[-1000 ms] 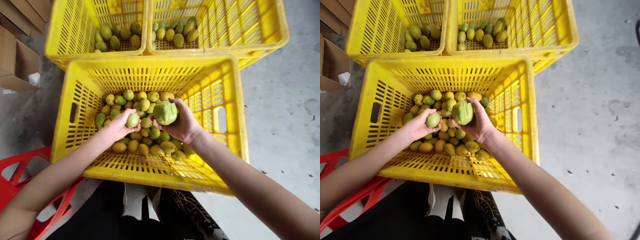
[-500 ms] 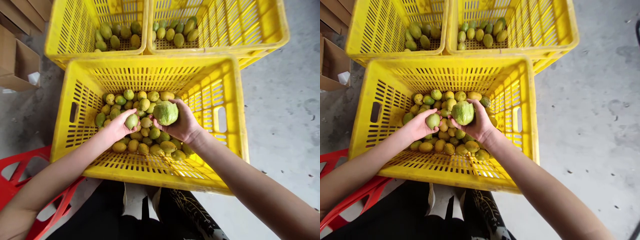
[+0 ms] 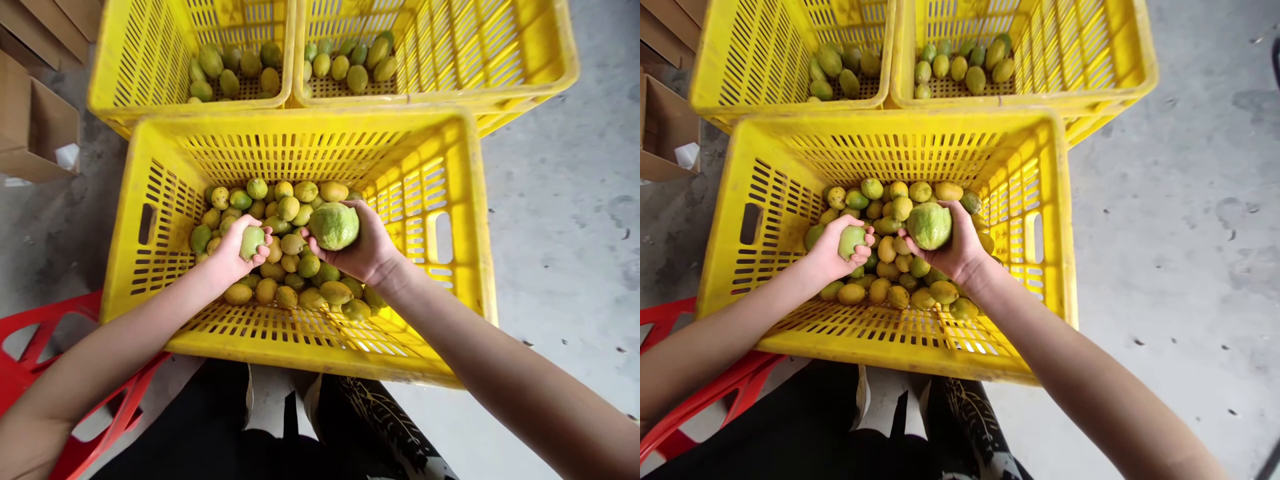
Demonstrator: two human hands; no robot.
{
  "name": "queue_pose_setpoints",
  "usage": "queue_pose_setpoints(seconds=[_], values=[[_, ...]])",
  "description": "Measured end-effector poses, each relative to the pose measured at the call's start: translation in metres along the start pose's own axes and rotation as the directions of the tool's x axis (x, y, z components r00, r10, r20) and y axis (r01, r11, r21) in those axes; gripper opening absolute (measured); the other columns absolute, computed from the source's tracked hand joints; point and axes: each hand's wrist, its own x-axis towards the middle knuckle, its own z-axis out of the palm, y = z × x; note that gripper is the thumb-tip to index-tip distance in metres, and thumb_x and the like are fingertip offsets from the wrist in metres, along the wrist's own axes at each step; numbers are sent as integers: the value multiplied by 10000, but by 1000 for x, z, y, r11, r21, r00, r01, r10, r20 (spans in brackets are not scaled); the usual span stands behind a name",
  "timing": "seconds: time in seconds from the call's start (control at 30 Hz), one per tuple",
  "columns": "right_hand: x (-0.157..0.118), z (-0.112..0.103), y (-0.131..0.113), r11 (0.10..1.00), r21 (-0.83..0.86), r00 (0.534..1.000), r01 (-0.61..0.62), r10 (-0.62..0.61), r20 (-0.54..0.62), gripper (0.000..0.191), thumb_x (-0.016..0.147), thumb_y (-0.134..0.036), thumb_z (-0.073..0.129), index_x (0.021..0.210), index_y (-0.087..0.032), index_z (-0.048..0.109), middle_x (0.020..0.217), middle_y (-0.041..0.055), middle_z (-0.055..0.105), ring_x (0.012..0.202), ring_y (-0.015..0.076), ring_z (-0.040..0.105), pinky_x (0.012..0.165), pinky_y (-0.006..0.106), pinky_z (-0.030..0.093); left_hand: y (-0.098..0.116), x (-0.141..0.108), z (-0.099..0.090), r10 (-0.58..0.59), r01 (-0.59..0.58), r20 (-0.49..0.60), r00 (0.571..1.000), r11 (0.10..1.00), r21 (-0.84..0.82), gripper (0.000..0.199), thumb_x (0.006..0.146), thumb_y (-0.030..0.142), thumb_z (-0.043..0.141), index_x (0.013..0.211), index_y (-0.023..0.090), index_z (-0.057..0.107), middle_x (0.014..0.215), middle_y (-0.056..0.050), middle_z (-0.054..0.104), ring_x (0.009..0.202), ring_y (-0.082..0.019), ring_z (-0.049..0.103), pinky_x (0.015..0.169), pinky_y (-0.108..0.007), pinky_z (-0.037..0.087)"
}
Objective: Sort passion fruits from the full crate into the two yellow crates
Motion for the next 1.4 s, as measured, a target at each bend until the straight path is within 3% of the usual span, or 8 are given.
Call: queue_pose_setpoints(seconds=[0.13, 0.5, 0.7, 0.87, 1.07, 1.17, 1.3, 1.4], values=[[1, 0, -2, 1000, 18, 1000, 22, -22, -17, 338, 940, -444, 453, 1083, -181, 611, 807, 84, 663, 728, 208, 673, 518, 272, 591, 3, 1, 1, 6, -4, 31, 1000, 998, -59, 129, 817, 217, 488, 771, 126, 567, 564, -26, 525, 349, -77, 420, 308, -154, 261], [2, -1, -2, 999, 37, 1000, 0, 1, -16, 368, 916, -425, 486, 1121, -151, 621, 848, 116, 672, 741, 233, 668, 498, 295, 585, 3, -8, 8, 113, -112, -19, 993, 993, 45, 162, 791, 270, 511, 686, 152, 544, 506, -42, 517, 332, -113, 417, 301, -185, 246], [-1, 2, -1, 998, -37, 998, 57, -58, -13, 235, 946, -380, 509, 995, -182, 624, 882, 73, 671, 764, 198, 641, 584, 338, 623, 5, -3, 7, 143, -143, 9, 990, 990, 11, 111, 838, 220, 547, 763, 139, 560, 633, -60, 582, 448, -119, 519, 365, -174, 358], [0, 1, 1, 994, -23, 994, 110, -110, 12, 149, 929, -353, 608, 1006, -225, 599, 882, 20, 658, 810, 178, 643, 757, 377, 644, -1, 1, 9, 86, -89, -112, 990, 996, -20, 129, 880, 189, 643, 819, 159, 534, 653, -30, 557, 557, -153, 598, 462, -207, 498], [3, 1, -1, 997, -8, 997, 80, -80, 17, 136, 928, -355, 607, 1006, -245, 586, 878, 14, 663, 789, 175, 646, 686, 354, 643, -7, 11, -1, 192, -204, -273, 942, 979, -15, 103, 952, 221, 646, 975, 169, 560, 808, -44, 661, 657, -184, 698, 653, -322, 624], [2, 1, 0, 995, -34, 996, 92, -93, -5, 130, 942, -344, 574, 1001, -231, 595, 897, 24, 668, 800, 181, 653, 686, 365, 645, -6, 13, -4, 152, -162, -280, 948, 987, -14, 89, 985, 251, 600, 1021, 176, 567, 858, -68, 693, 692, -202, 719, 672, -355, 629], [1, 1, 1, 998, -44, 998, 46, -48, -39, 171, 915, -334, 571, 1038, -217, 594, 891, 53, 664, 802, 214, 667, 660, 397, 651, -5, 8, 1, 22, -30, -207, 978, 999, -40, 118, 982, 233, 533, 908, 153, 577, 752, -68, 662, 603, -175, 666, 553, -285, 577], [1, 0, 0, 1000, -14, 994, 25, -26, -106, 163, 911, -345, 543, 998, -213, 581, 844, 65, 647, 761, 222, 667, 613, 383, 645, -6, 4, 6, 15, -17, -137, 990, 1000, -13, 122, 924, 196, 555, 818, 142, 579, 687, -55, 628, 554, -152, 622, 488, -237, 520]])
